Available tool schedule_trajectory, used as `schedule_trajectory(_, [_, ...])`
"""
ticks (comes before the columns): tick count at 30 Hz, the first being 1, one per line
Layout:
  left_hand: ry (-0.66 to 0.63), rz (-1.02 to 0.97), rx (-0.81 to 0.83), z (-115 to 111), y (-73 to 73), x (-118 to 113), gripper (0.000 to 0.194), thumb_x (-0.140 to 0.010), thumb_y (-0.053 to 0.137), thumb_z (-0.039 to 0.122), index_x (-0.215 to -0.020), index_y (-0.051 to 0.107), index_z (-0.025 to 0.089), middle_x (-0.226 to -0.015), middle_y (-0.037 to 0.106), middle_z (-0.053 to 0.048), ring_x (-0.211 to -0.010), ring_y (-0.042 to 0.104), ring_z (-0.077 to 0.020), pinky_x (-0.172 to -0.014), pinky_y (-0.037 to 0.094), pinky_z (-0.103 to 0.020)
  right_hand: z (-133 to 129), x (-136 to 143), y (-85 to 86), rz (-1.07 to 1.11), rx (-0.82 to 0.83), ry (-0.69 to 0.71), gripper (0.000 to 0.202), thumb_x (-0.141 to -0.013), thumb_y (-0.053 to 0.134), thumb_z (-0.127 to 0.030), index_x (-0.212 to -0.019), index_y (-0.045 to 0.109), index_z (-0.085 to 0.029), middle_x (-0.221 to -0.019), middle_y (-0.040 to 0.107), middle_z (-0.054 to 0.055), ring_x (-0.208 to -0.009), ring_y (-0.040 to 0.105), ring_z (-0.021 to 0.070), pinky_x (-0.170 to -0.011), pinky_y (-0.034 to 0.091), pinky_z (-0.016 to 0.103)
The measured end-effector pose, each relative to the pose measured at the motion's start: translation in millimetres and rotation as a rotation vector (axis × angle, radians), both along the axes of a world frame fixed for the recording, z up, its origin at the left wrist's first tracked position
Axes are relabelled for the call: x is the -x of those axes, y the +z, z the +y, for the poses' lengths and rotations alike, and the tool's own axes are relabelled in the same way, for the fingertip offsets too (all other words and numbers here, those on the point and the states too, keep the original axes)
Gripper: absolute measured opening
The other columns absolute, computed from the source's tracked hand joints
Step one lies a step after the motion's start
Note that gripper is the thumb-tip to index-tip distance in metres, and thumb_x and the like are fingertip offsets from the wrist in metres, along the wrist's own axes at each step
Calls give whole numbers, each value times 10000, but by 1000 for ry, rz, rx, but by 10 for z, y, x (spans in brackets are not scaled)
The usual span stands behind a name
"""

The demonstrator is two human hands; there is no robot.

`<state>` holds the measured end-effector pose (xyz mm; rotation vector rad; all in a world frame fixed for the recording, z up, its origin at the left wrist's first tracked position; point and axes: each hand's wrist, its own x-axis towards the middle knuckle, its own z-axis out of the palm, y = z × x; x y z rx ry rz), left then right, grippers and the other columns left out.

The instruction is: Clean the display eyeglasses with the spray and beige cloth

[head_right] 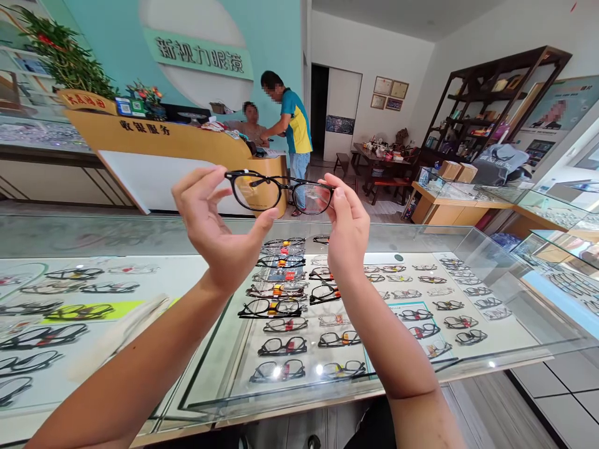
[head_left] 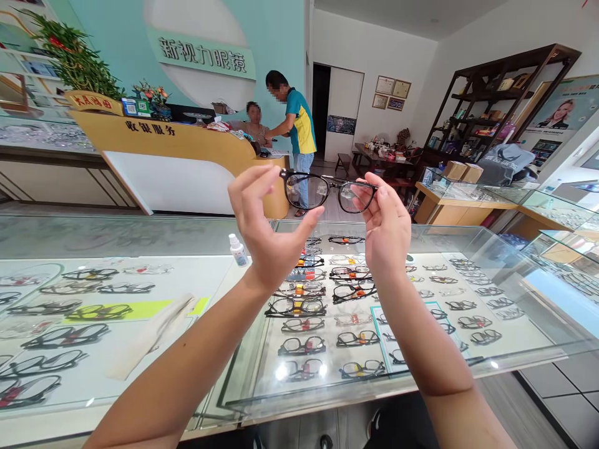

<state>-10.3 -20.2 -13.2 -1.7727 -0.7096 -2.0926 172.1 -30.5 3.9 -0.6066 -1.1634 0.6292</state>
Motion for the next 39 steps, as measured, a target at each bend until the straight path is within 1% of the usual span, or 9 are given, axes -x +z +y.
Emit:
schedule_trajectory(4, [-91,4,103,116,-37,42,735,-903,883,544,-1524,541,353,-1515,606,-112,-1437,617,-341,-1167,573,-553,-43,7,28,-2,5,-10,396,-1021,604,-572,-1219,745,-260,-1289,814,101,-1174,813,250,-1037,689,473])
schedule_trajectory(8, [-138,3,170,196,-70,54,747,-918,852,607,-1527,535,312,-1507,617,-134,-1406,654,-322,-1143,595,-504,-85,28,50,40,16,22,351,-1008,638,-535,-1183,738,-246,-1256,828,108,-1143,825,246,-1067,678,476])
schedule_trajectory(12, [-143,1,194,198,-76,43,755,-922,830,653,-1528,538,310,-1518,617,-137,-1445,633,-331,-1146,595,-488,-81,30,48,39,21,8,348,-1005,627,-536,-1171,725,-246,-1279,823,110,-1127,829,248,-1062,677,482])
schedule_trajectory(21, [-134,6,191,183,-67,36,774,-890,882,635,-1513,542,326,-1517,651,-124,-1416,665,-330,-1137,603,-509,4,-19,-11,-31,1,-7,316,-1022,575,-525,-1143,692,-258,-1177,813,97,-1087,816,235,-1050,666,478])
schedule_trajectory(24, [-102,11,162,171,-43,67,766,-889,892,611,-1510,555,315,-1511,671,-119,-1401,680,-331,-1118,612,-509,-2,-39,-5,-16,9,5,269,-1015,580,-470,-1115,704,-253,-1178,808,87,-1046,814,224,-1044,661,472])
schedule_trajectory(28, [-58,81,119,128,11,137,764,-859,933,549,-1502,587,322,-1495,698,-103,-1398,682,-345,-1146,589,-520,-65,-119,68,-215,-24,-48,232,-1010,599,-416,-1098,754,-267,-1190,820,63,-1143,781,224,-1048,640,452])
schedule_trajectory(32, [25,192,128,55,57,157,757,-843,942,504,-1487,606,296,-1477,732,-107,-1379,701,-355,-1147,595,-533,-145,-179,142,-463,-176,-145,123,-993,705,-357,-1019,794,-276,-1132,815,45,-1143,753,222,-1062,607,439])
schedule_trajectory(35, [41,264,130,7,71,134,745,-845,942,465,-1486,610,280,-1474,740,-111,-1357,720,-355,-1152,590,-531,-174,-194,162,-570,-273,-207,107,-1015,706,-283,-974,803,-268,-1115,808,46,-1160,743,226,-1076,575,442])
schedule_trajectory(39, [24,308,78,-29,80,97,729,-868,929,462,-1499,609,283,-1483,738,-114,-1357,726,-355,-1135,590,-516,-162,-248,172,-644,-273,-197,113,-1018,716,-258,-930,788,-264,-1082,813,33,-1100,752,230,-1037,572,441])
